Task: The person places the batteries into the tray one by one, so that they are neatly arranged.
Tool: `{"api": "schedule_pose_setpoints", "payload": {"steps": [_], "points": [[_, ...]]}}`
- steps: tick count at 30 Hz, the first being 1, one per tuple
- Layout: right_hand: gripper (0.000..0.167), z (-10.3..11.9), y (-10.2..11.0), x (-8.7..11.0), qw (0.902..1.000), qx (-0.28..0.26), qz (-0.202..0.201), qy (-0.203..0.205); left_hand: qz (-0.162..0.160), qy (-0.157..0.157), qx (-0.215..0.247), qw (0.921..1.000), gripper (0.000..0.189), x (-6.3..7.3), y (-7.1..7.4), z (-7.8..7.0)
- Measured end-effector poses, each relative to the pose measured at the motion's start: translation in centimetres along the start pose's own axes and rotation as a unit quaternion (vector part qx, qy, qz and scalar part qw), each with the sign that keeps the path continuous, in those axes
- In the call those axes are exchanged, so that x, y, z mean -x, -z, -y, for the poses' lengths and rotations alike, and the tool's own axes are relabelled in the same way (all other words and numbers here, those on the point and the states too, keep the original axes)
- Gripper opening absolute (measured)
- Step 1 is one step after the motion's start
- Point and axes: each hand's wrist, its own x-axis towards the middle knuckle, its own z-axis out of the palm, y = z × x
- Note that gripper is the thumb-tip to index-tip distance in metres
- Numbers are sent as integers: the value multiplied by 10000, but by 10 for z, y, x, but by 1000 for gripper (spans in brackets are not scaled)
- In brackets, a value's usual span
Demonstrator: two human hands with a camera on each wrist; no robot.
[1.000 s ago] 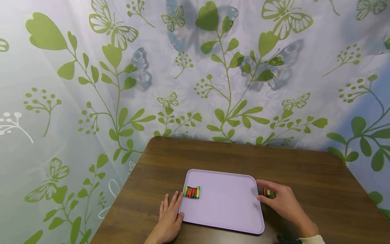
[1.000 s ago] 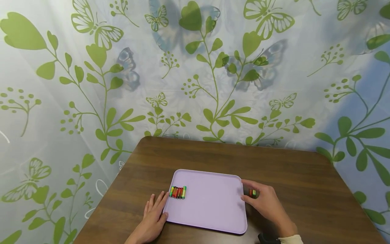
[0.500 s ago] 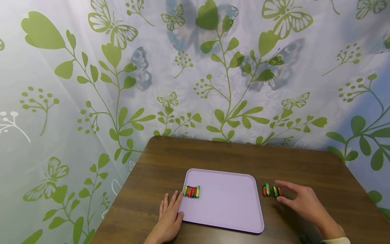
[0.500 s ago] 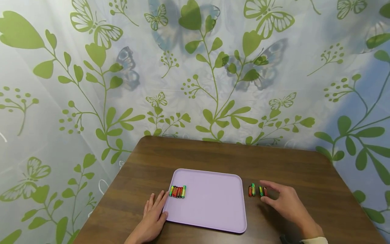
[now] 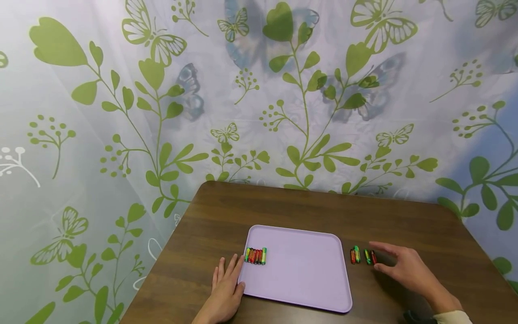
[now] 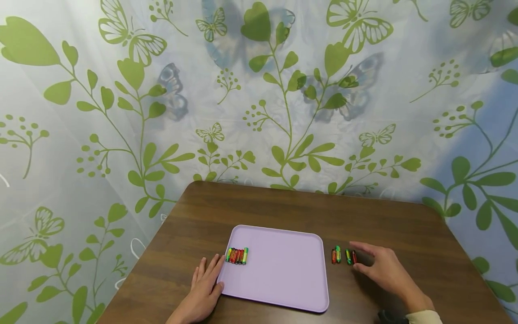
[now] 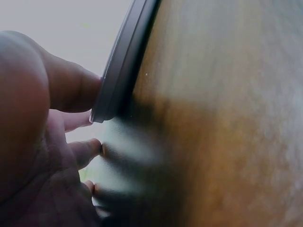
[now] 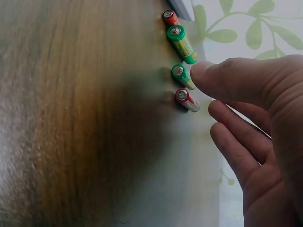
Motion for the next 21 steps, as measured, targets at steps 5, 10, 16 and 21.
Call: {"api": "schedule_pose_setpoints", "payload": {"steps": [5,10,16,21], "points": [[62,-5,-5,-1,9999,-3,116,-2,-11,-12,-22,10000,68,1,-1,0],[59,-8,-10,-1,9998,-44,170,-36,23,4,2,10000,68,1,0,0],[55,-9,-14,-1,9999,-40,120,-80,45,32,16,10000,68,1,0,0],[54,-9,-12,0,9999,86,28,-94,34,24,-4,10000,68,1,0,-1]]}}
